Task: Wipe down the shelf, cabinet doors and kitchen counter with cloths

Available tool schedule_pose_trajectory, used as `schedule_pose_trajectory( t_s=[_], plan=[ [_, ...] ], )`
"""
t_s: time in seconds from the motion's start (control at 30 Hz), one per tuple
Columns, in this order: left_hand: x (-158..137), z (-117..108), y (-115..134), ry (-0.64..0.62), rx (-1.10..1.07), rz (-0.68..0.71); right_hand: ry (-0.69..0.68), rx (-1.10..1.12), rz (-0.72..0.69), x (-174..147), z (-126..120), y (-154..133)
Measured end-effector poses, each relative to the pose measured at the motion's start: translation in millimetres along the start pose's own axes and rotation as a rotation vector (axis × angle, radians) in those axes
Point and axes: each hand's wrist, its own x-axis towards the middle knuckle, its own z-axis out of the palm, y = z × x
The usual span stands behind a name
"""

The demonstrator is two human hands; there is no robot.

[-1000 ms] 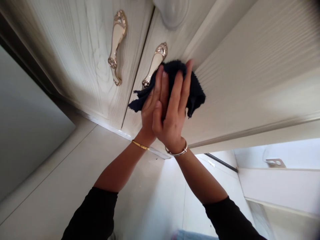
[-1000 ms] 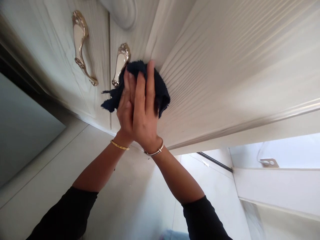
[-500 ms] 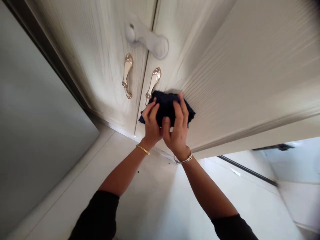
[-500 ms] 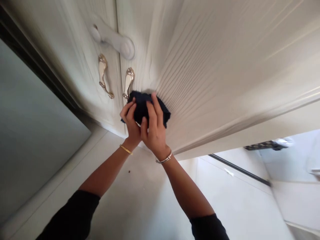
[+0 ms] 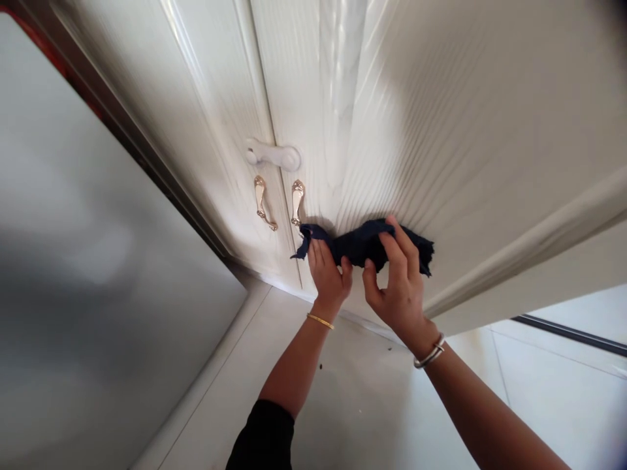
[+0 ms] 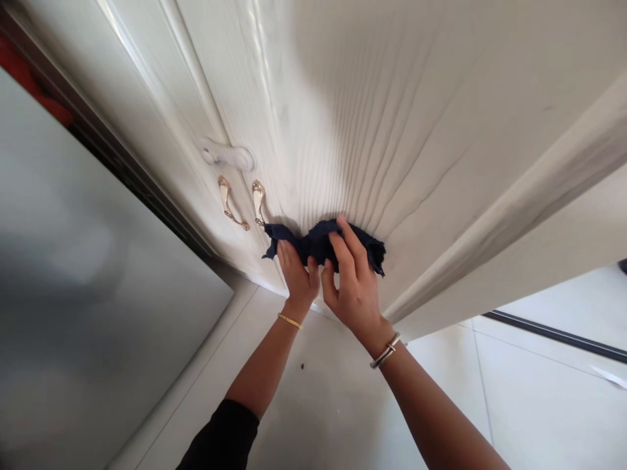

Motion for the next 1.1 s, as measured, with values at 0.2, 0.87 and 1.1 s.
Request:
schedule_pose_trajectory(
  t_s=[0.2, 0.87, 1.1],
  plan=[
    [59, -19, 35, 0.043, 0.013, 0.037, -0.022, -0.024, 0.018, 4, -10, 1],
    [51, -11, 27, 0.02, -0.035, 0.03, -0.111, -0.081, 0.061, 1, -19, -7],
    [29, -7, 25, -0.04, -0.106, 0.0, -0.129, -0.208, 0.027, -6, -23, -3]
  ],
)
